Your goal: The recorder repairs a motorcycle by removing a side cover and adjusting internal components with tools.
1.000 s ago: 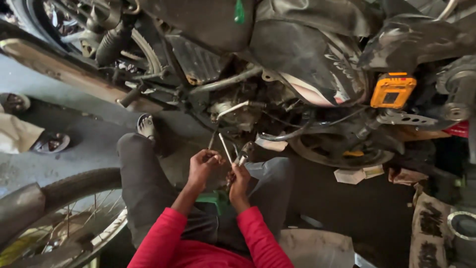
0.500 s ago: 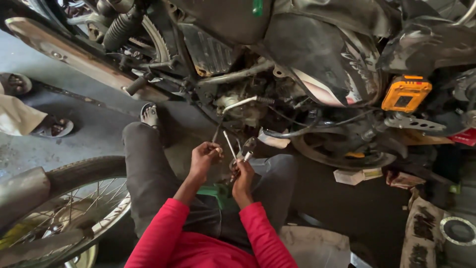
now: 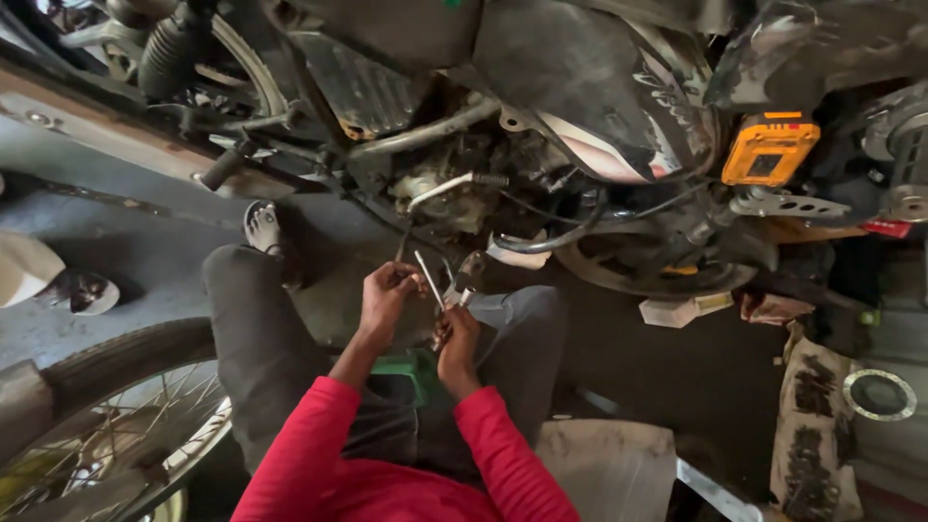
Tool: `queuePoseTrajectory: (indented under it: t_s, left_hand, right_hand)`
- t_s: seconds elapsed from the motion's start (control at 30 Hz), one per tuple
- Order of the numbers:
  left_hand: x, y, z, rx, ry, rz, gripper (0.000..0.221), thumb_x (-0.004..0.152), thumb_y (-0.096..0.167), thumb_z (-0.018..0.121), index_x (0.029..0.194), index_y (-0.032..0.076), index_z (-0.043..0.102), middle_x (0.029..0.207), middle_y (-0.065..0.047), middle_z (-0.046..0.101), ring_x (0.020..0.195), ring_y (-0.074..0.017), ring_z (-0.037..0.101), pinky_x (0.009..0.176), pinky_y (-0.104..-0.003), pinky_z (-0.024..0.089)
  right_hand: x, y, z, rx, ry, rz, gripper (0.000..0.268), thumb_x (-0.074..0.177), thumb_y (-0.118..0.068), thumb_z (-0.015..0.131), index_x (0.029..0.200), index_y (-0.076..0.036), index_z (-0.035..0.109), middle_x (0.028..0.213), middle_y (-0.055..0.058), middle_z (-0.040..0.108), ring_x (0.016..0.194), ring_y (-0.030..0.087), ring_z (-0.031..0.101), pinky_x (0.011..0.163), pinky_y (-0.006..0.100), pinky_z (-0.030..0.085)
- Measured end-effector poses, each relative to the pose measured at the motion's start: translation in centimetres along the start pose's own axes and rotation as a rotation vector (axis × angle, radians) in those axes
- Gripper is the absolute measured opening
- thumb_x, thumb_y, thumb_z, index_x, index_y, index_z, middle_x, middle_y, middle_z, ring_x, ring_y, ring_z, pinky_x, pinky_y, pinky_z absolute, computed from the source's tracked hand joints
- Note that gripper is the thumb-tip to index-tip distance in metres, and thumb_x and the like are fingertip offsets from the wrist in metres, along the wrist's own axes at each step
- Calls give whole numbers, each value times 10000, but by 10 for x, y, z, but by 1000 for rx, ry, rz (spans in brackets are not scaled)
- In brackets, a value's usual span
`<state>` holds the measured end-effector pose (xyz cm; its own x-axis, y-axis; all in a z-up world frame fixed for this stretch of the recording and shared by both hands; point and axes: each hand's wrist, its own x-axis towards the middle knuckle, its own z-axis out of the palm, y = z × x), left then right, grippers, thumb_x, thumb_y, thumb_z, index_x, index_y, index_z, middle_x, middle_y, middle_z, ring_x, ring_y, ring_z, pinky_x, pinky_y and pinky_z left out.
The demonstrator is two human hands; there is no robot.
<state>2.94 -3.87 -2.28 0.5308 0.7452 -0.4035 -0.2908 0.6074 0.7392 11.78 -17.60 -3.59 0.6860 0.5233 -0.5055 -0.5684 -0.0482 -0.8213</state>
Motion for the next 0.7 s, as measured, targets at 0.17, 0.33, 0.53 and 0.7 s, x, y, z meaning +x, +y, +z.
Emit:
queuePoseTrajectory:
  t_s: [0.17,0.33,0.53,0.7]
  left_hand:
    - [4,-10,2,52,27,-46,105,946,-5,656,1038,-51,677,923,-97,724,798,-154,697,715,-304,599]
    - [9,-26,-1,93,54,-51,114,938,-6,669,1040,-51,694,924,-96,730,798,-159,695,705,-310,594]
    - [16,-38,-4,-10,93,-38,122,932,2,683,1044,-46,669,869,-104,729,752,-171,718,678,-332,603]
    - [-3,33,17,319,109,143,110,899,3,745,996,-45,725,827,-116,738,716,-162,672,627,-331,566]
  right_hand:
    - [4,-2,-2,25,50,27,129,973,-183,638,878,-104,603,694,-8,506,554,98,468,477,259,354]
    - [24,19,-27,39,54,-10,93,963,-161,635,903,-94,614,726,3,544,596,111,504,534,271,394]
    - [28,17,-29,62,-7,23,116,980,-197,624,916,-101,614,701,-1,538,562,111,470,511,283,375]
    - [40,14,-37,48,-31,40,154,1001,-260,603,902,-151,556,695,-14,528,535,106,462,495,275,372]
